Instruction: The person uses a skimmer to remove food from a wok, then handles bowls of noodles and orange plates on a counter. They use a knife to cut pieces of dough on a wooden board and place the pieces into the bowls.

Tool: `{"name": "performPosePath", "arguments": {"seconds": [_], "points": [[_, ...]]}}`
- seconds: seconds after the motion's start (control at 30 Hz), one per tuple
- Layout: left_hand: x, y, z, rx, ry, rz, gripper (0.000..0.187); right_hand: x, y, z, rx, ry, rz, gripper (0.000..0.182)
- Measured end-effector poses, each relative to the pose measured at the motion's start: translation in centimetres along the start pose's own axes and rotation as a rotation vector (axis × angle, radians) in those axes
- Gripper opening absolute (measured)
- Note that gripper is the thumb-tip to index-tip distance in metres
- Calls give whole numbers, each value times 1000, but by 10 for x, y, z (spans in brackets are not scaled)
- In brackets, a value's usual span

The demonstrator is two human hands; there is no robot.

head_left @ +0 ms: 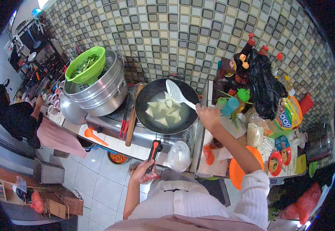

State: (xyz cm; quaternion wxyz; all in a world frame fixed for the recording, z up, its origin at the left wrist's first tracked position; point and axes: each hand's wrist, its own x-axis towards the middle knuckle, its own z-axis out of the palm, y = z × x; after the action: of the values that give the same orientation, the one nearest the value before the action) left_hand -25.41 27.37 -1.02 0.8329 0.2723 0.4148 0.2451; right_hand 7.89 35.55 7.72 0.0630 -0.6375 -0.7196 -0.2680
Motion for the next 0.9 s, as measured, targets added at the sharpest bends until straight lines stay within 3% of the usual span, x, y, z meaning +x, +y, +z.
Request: {"name": "performPosePath", "arguments": {"seconds": [0.07, 0.27, 0.37, 0.43, 0.47, 0.53, 0.67, 0.77, 0.9], "points": [[-4, 5, 7, -1, 22, 2, 29, 2, 8, -1, -18, 55, -2, 17], [-6, 7, 10, 20, 21, 17, 29, 0, 23, 4, 13, -104, 52, 22], [-7, 8, 12, 19, 34, 33, 30, -7, 26, -1, 73, -149, 98, 15], [-7, 8, 14, -4, 25, 38, 29, -15, 32, -1, 108, -316, 83, 11], [-7, 8, 14, -5, 26, 37, 29, -21, 35, 0, 108, -317, 82, 11], [-5, 7, 12, -29, 27, 19, 28, -30, 37, 0, 68, -127, 9, 20], [-6, 6, 11, -24, 41, -1, 28, -34, 41, -22, 134, -173, 8, 23], [-2, 2, 5, -2, 14, 15, 27, -30, 41, -35, 290, -250, -13, 27], [1, -1, 2, -9, 8, 32, 25, -23, 26, -35, 437, -486, 125, 30]]}}
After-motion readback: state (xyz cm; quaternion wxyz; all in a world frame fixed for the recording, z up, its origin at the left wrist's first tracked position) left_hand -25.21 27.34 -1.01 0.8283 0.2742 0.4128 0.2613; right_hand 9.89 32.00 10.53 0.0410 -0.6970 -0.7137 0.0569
